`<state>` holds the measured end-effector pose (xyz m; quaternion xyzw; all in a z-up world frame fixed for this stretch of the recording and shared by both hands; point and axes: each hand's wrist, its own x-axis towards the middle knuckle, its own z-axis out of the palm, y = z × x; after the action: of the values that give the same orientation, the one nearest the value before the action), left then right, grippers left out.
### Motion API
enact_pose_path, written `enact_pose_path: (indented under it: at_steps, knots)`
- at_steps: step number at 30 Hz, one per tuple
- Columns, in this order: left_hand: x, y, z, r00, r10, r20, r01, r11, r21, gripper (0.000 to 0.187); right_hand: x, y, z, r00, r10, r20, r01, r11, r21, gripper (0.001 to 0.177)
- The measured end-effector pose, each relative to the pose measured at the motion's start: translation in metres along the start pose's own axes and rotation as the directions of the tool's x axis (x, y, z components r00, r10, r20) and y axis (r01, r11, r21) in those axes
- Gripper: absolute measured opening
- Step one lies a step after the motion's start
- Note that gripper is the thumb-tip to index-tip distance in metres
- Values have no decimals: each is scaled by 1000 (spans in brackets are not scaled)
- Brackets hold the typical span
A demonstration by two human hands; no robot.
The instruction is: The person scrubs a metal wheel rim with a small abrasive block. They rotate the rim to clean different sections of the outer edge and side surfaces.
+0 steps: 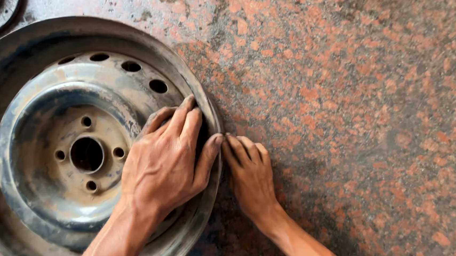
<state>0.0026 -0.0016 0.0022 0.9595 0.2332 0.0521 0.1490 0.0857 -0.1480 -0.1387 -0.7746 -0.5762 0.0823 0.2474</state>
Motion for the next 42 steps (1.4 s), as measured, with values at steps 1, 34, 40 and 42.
enact_pose_path:
  at_steps: [1,34,40,42]
  knots:
    - [2,-1,1,1000,2,-1,-2,1000,-1,50,3,0,0,1000,-13,-1,13,1000,0,62]
    - [1,0,0,1000,7,1,-7,1000,-28,49,35,31,19,986,-142,-91,151,983,104,39]
    - [4,-1,-4,1000,-20,-7,19,999,-33,52,45,34,5,984,-159,-77,169,974,151,43]
    - [3,1,-3,1000,6,-17,-6,1000,-13,55,27,21,0,991,-120,-65,128,982,140,42]
